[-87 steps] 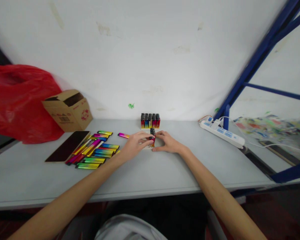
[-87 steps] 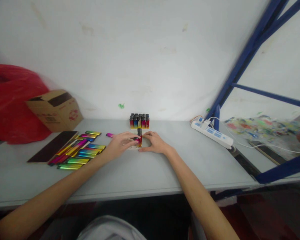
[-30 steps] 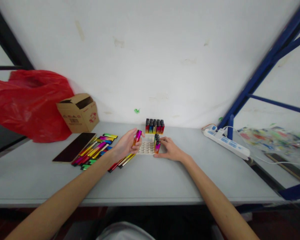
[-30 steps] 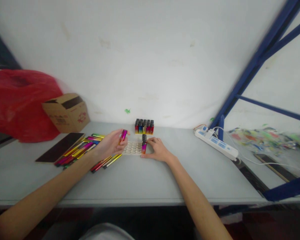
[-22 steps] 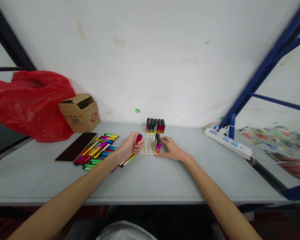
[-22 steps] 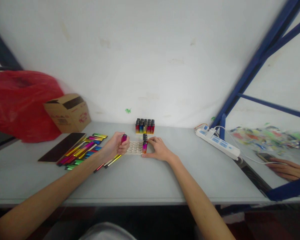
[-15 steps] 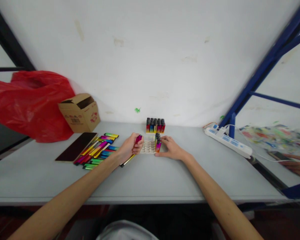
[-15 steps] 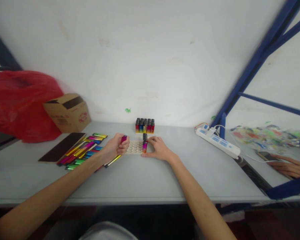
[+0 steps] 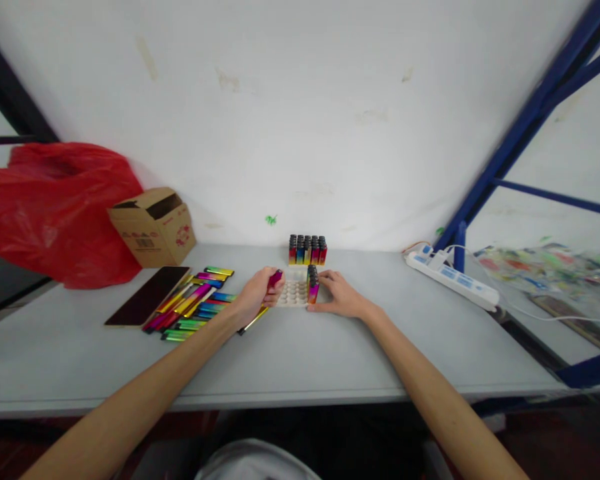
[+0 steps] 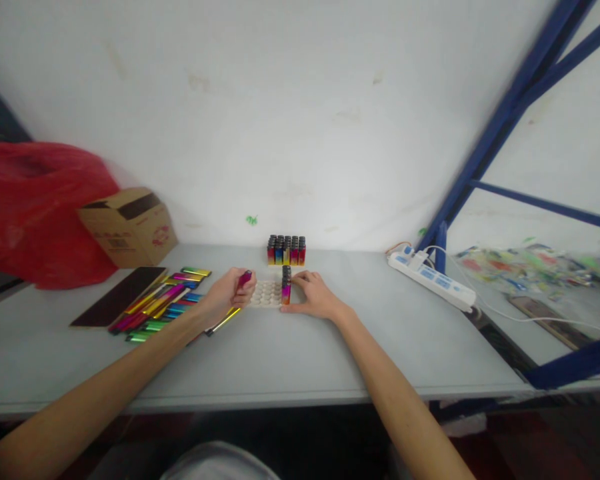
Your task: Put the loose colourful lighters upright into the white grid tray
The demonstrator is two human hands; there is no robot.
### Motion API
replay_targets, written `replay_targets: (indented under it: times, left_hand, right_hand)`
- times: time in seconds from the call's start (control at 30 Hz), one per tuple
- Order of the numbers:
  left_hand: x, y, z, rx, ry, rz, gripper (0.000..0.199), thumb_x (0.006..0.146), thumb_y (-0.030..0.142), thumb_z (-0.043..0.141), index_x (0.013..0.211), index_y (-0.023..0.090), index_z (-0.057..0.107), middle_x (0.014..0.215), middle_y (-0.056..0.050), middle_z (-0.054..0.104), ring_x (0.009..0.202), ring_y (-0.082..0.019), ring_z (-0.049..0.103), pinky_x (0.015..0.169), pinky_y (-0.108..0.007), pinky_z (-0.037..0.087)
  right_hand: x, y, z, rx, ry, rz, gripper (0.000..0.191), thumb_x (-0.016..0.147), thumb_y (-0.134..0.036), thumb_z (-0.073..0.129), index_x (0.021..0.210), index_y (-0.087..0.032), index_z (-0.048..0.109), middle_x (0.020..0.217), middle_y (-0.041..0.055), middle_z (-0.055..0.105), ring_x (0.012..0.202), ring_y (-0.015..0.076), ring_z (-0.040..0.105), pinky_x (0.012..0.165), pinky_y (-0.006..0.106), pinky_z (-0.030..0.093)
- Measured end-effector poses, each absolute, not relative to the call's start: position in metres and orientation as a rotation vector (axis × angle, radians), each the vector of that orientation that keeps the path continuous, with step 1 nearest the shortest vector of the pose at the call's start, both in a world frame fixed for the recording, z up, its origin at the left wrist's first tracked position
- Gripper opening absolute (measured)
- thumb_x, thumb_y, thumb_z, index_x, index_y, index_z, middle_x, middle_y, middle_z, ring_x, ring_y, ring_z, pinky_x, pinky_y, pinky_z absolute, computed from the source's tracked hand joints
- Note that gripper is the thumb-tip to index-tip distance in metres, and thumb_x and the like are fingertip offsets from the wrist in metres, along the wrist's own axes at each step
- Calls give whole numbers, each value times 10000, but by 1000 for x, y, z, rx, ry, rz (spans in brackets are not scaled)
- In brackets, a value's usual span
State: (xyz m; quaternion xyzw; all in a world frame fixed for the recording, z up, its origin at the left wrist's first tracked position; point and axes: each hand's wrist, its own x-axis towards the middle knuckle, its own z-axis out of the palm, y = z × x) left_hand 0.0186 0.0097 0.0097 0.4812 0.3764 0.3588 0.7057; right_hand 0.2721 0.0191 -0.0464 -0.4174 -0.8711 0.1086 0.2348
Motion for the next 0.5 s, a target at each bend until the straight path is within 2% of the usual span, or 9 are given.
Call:
replay_targets:
  times: [0.13, 0.27, 0.4, 0.5]
  left_hand:
    - [18, 10, 9, 1057, 830, 800, 331, 913, 357, 383, 627, 192, 408, 548, 69, 256, 398, -62, 194, 383, -176, 173]
    - [16, 9, 9, 1101, 753, 851, 321, 915, 470, 462, 778, 182, 498, 592, 55, 383, 441, -75, 316, 424, -177, 265]
    - [21, 10, 5, 1265, 761, 980, 201, 873, 392, 575, 892, 212, 488, 655, 37, 544, 500, -108, 452, 487, -206, 375]
    - [27, 15, 3, 1509, 853, 1039, 214, 888, 395, 615, 924, 190, 568, 797, -10, 649, 654, -132, 582, 622, -237, 479]
  right_hand:
    - [272, 18, -46, -1146, -2385, 305, 804, 780, -667, 768, 1354, -127, 609, 1301, 183, 594, 1243, 329, 540, 1123, 496, 424]
    - [271, 18, -45, -1143, -2370, 315, 809, 768, -678, 772, 1352, -142, 613, 1295, 174, 598, 1236, 325, 544, 1112, 497, 431]
    - [270, 17, -44, -1143, -2359, 311, 808, 767, -681, 771, 1354, -147, 618, 1285, 170, 605, 1230, 328, 544, 1112, 507, 426]
    - [269, 17, -44, -1140, -2360, 310, 806, 755, -684, 780, 1346, -157, 628, 1286, 167, 607, 1224, 330, 551, 1113, 510, 424]
